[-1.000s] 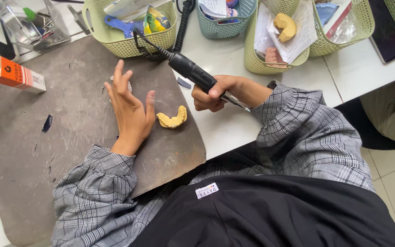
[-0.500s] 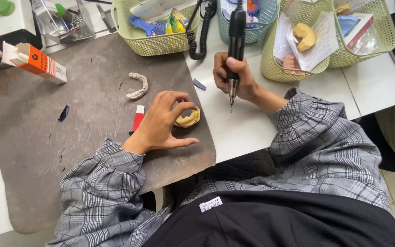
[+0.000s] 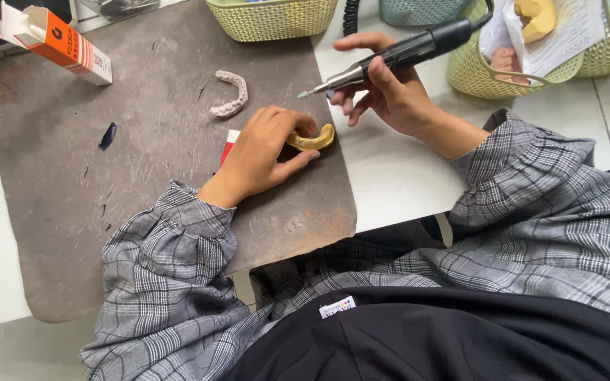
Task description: The person holds a yellow dental stone model of a lower jaw and grinds and shapes it with a rotary handpiece, turning the model to work different surfaces. They swap the grinding bit, sort through a container of burs, and continue grinding the model's edges.
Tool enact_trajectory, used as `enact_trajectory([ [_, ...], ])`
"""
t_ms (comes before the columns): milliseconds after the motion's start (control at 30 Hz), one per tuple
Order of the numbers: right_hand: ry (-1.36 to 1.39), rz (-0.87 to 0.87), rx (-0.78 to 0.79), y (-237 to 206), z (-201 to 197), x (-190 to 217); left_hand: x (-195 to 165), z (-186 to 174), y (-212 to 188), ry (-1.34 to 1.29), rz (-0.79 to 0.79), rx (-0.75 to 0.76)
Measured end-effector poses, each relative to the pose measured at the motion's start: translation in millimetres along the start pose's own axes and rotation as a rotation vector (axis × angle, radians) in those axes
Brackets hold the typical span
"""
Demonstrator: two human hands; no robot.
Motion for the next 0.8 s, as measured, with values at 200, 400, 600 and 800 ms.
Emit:
enact_trajectory([
  [200,-0.309,-0.181,0.053,2,8,0,3,3,0,-0.12,-0.111,-0.035],
  [400,-0.564,-0.215,0.033,1,20,6,1,8,-2,-0.154,-0.137,-0.084],
  [600,-0.686,-0.32,0.174,1,33,13,0,8,-4,-0.121,-0.124,-0.159],
  [800,-0.686,-0.362,0.169,1,34,15,-4,5,-3,-0.079,-0.103,-0.228],
])
Point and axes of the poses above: each hand's wrist, its own y-axis towards the middle knuckle, its own z-axis out of the palm, x = y × z, the point moved 2 cm from there along y, towards the middle knuckle, and after that the axes turned 9 degrees about -x, right-handed, at the moved point
